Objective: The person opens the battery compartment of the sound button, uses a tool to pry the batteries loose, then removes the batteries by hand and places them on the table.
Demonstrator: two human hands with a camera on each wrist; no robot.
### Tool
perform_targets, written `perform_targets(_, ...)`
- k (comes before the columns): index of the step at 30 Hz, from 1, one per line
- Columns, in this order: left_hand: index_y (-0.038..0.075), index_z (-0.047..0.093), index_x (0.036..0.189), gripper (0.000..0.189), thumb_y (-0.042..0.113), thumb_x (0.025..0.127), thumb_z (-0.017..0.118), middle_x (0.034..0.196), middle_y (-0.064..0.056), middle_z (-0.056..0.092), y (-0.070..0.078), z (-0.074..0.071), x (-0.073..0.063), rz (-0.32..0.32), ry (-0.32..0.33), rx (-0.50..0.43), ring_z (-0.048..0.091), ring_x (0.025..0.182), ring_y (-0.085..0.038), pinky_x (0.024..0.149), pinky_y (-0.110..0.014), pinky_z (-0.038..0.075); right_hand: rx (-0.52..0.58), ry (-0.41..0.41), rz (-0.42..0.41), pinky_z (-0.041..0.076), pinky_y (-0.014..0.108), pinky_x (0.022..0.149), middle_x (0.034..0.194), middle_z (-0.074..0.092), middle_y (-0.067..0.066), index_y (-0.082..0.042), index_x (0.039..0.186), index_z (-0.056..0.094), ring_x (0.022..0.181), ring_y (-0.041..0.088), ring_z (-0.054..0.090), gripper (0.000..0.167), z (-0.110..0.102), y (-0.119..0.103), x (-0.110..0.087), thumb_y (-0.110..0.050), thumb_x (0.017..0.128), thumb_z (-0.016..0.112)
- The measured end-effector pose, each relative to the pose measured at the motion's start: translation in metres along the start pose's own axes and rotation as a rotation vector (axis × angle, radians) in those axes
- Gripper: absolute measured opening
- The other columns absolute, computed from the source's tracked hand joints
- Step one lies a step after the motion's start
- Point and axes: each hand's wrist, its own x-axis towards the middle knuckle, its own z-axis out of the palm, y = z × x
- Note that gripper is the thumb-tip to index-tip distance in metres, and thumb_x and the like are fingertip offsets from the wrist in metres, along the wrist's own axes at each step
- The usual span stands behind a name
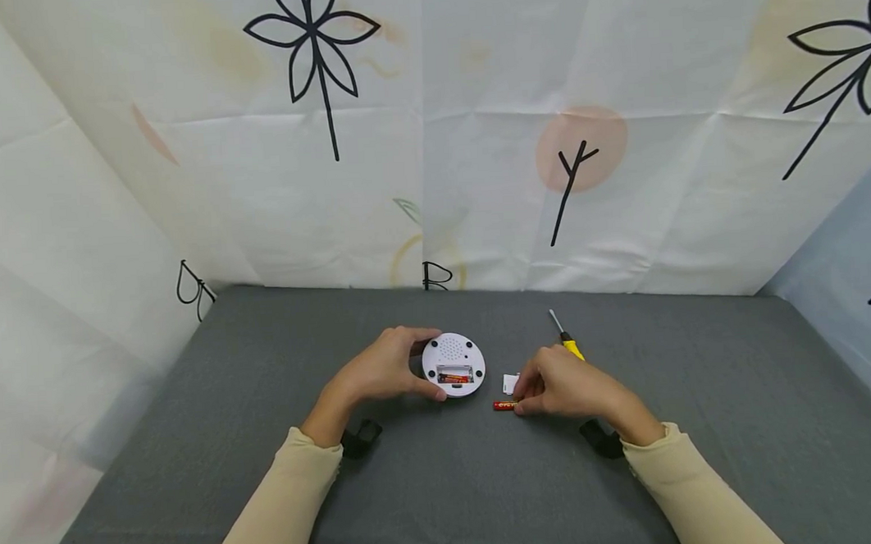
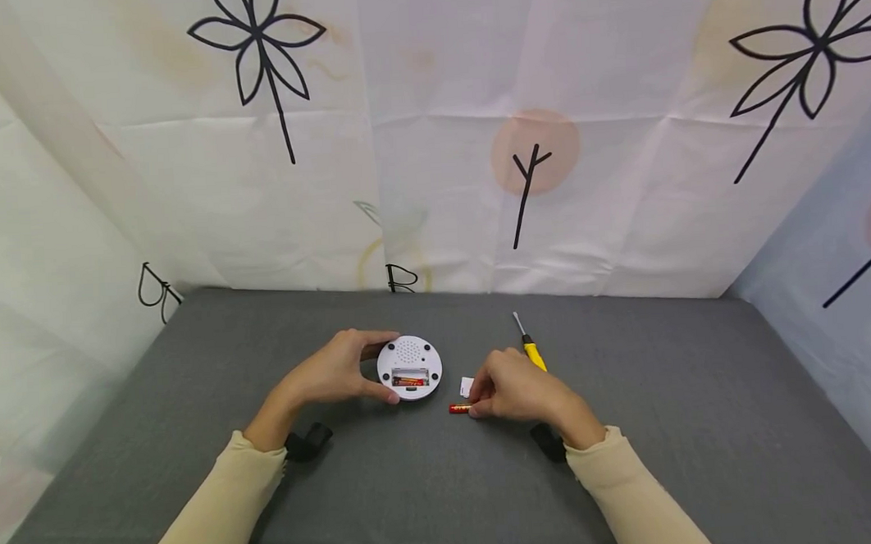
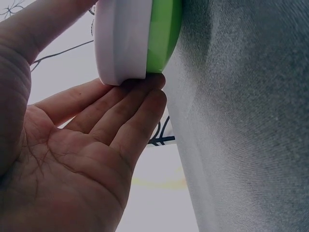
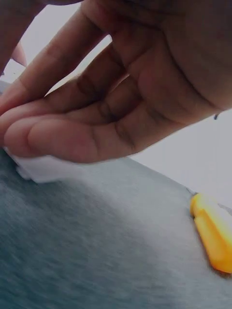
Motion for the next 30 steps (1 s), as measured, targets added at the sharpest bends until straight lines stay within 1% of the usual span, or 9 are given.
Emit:
perform_targets(2,-0.005,0.054,0.142,0.088,0.02,0.069,0.096,0.135,-0.014,0.063,0.001,0.001,0.0,0.003,-0.002,0.005,0.061,0.124,-0.027,0.104,-0.042,0.049,-0.004,0.053,-0.024,0.052,0.022,0.059,0.073,0.067,-0.012,-0.009,0.084,0.08,0.065,0.0,0.059,0.007,0.004,-0.002,0.001,-0.009,0.081,0.086)
perform_targets(4,-0.005,0.054,0.142,0.088,0.021,0.07,0.096,0.135,-0.014,0.063,0.002,0.002,0.0,0.005,-0.006,0.005,0.061,0.124,-0.027,0.104,-0.042,0.048,-0.003,0.125,-0.06,0.05,0.022,0.058,0.074,0.066,-0.012,-0.009,0.087,0.08,0.065,0.001,0.058,0.008,0.01,-0.005,0.004,-0.012,0.082,0.086)
perform_targets(7,-0.005,0.054,0.142,0.088,0.022,0.07,0.096,0.134,-0.014,0.064,0.004,0.005,0.0,0.016,-0.014,0.008,0.061,0.124,-0.028,0.104,-0.043,0.049,0.023,0.223,-0.106,0.05,0.023,0.059,0.077,0.065,-0.011,-0.008,0.092,0.081,0.066,0.003,0.057,0.012,0.02,-0.011,0.008,-0.013,0.082,0.086)
perform_targets(10,-0.005,0.053,0.142,0.088,0.022,0.07,0.096,0.134,-0.014,0.064,0.007,0.007,0.0,0.035,-0.016,0.016,0.061,0.124,-0.028,0.103,-0.043,0.049,0.058,0.273,-0.131,0.052,0.024,0.06,0.08,0.065,-0.01,-0.007,0.096,0.081,0.068,0.003,0.058,0.014,0.028,-0.016,0.011,-0.011,0.083,0.085)
perform_targets(15,-0.004,0.053,0.143,0.088,0.022,0.071,0.096,0.136,-0.013,0.062,0.016,0.01,0.001,0.05,-0.019,0.068,0.06,0.122,-0.024,0.101,-0.041,0.05,0.066,0.305,-0.15,0.052,0.024,0.06,0.083,0.066,-0.009,-0.007,0.1,0.081,0.069,0.003,0.058,0.017,0.035,-0.021,0.012,-0.009,0.084,0.084)
perform_targets(19,-0.003,0.053,0.144,0.087,0.022,0.072,0.095,0.137,-0.013,0.061,0.021,0.013,0.001,0.052,-0.026,0.101,0.06,0.122,-0.023,0.101,-0.04,0.049,0.039,0.33,-0.173,0.051,0.022,0.06,0.085,0.067,-0.007,-0.007,0.1,0.082,0.069,0.002,0.057,0.015,0.038,-0.022,0.012,-0.007,0.084,0.083)
perform_targets(23,-0.003,0.052,0.144,0.088,0.023,0.072,0.095,0.138,-0.013,0.061,0.023,0.016,0.001,0.059,-0.028,0.118,0.059,0.123,-0.023,0.102,-0.041,0.048,0.018,0.347,-0.191,0.049,0.021,0.059,0.084,0.066,-0.005,-0.006,0.1,0.082,0.069,0.003,0.056,0.015,0.041,-0.022,0.012,-0.006,0.085,0.082)
perform_targets(30,-0.001,0.052,0.145,0.089,0.024,0.072,0.096,0.138,-0.011,0.06,0.025,0.017,-0.001,0.054,-0.024,0.124,0.058,0.123,-0.023,0.101,-0.041,0.048,-0.009,0.341,-0.226,0.047,0.021,0.058,0.085,0.065,-0.003,-0.005,0.099,0.082,0.069,0.005,0.054,0.013,0.043,-0.025,0.013,-0.003,0.086,0.08)
